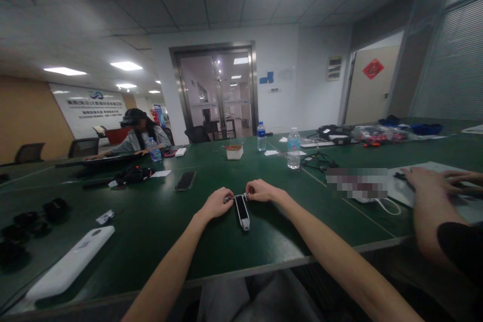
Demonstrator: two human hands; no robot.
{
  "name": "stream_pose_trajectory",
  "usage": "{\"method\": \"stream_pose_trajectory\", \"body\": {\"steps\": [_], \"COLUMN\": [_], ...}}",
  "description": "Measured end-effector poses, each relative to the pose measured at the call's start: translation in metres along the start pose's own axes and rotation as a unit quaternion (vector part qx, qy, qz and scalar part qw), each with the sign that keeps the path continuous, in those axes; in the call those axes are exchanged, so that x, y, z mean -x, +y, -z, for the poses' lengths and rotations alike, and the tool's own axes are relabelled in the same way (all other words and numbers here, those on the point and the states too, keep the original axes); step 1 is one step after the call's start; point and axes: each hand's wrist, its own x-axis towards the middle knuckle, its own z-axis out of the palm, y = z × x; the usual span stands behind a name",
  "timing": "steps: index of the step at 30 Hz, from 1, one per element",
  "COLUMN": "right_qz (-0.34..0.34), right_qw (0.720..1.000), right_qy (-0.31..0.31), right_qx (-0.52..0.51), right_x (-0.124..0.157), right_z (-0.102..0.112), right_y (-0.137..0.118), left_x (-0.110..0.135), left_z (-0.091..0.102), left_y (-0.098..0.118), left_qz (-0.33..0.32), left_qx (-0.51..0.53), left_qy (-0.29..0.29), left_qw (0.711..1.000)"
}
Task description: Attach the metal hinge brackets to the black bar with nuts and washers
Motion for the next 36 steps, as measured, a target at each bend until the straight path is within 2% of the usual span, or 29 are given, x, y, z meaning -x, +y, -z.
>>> {"method": "stream_pose_trajectory", "body": {"steps": [3, 8, 13, 20, 28, 31, 36], "right_qz": [-0.01, -0.065, -0.101, -0.075, -0.076, -0.076, -0.048], "right_qw": [1.0, 0.994, 0.99, 0.994, 0.993, 0.993, 0.993], "right_qy": [0.017, 0.069, 0.052, 0.004, 0.0, 0.014, 0.08], "right_qx": [0.011, 0.054, 0.081, 0.084, 0.093, 0.091, 0.071], "right_x": [0.001, 0.003, 0.005, 0.001, -0.005, -0.006, -0.005], "right_z": [0.005, 0.019, 0.021, 0.011, 0.001, 0.0, 0.004], "right_y": [0.004, 0.022, 0.036, 0.028, 0.028, 0.029, 0.02], "left_x": [0.0, 0.0, 0.0, 0.0, 0.0, 0.0, 0.0], "left_z": [0.0, 0.001, 0.001, 0.003, 0.001, 0.002, 0.004], "left_y": [0.0, 0.001, 0.001, 0.001, 0.0, 0.001, 0.002], "left_qz": [0.0, 0.003, 0.015, 0.016, 0.02, 0.02, 0.019], "left_qx": [0.0, 0.001, 0.003, 0.006, 0.006, 0.007, 0.008], "left_qy": [-0.001, 0.0, 0.006, 0.023, 0.039, 0.041, 0.058], "left_qw": [1.0, 1.0, 1.0, 1.0, 0.999, 0.999, 0.998]}}
